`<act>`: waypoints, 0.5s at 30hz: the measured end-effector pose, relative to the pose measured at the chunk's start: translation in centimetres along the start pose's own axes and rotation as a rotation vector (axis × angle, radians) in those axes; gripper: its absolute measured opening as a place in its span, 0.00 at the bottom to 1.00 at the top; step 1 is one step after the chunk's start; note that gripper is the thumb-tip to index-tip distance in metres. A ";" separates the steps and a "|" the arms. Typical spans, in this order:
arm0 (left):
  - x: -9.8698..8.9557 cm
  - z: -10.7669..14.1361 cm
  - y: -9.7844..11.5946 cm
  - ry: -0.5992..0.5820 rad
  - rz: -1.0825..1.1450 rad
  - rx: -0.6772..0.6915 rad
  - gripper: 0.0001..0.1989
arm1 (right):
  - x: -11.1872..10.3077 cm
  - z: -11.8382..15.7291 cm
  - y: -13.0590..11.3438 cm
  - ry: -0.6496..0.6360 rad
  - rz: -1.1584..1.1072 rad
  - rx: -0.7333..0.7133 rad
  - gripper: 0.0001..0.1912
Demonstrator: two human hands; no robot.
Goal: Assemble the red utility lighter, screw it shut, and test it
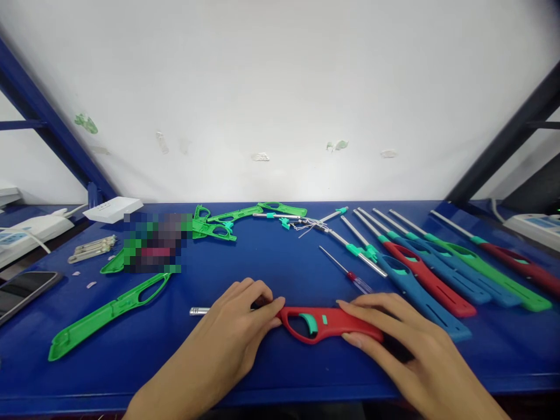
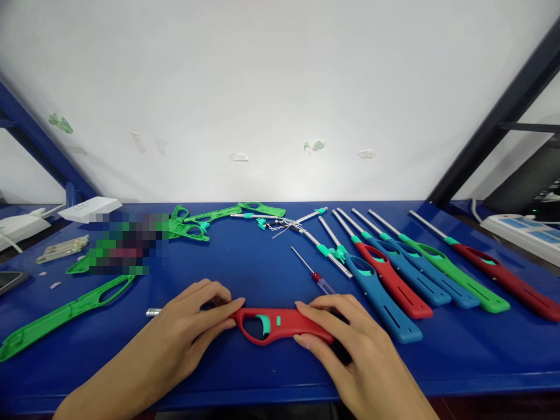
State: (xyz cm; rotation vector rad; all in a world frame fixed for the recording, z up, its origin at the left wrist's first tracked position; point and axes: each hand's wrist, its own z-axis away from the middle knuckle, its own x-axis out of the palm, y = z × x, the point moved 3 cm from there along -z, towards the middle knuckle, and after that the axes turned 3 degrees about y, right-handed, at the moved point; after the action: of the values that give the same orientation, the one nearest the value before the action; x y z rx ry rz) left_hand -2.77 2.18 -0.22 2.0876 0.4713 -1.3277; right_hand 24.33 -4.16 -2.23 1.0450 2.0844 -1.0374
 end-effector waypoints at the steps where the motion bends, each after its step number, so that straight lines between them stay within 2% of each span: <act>1: 0.0 0.0 0.0 -0.009 -0.008 -0.001 0.17 | 0.0 -0.1 0.0 -0.013 -0.004 0.013 0.14; 8: -0.1 0.1 1.7 -0.005 -0.011 -0.058 0.17 | 0.3 -0.5 0.2 -0.078 -0.020 0.070 0.15; 11: 0.7 -0.6 3.0 -0.003 0.038 -0.045 0.21 | 0.8 -0.5 0.1 -0.107 -0.016 0.068 0.14; 15: 1.9 -1.9 3.5 0.010 0.115 -0.081 0.16 | 1.2 -0.9 -0.3 -0.131 -0.008 0.050 0.14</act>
State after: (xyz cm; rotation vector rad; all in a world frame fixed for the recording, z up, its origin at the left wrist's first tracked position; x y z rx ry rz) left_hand 1.35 0.77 -0.26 2.0244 0.3967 -1.2125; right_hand 23.26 -3.06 -2.54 0.9672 1.9679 -1.1363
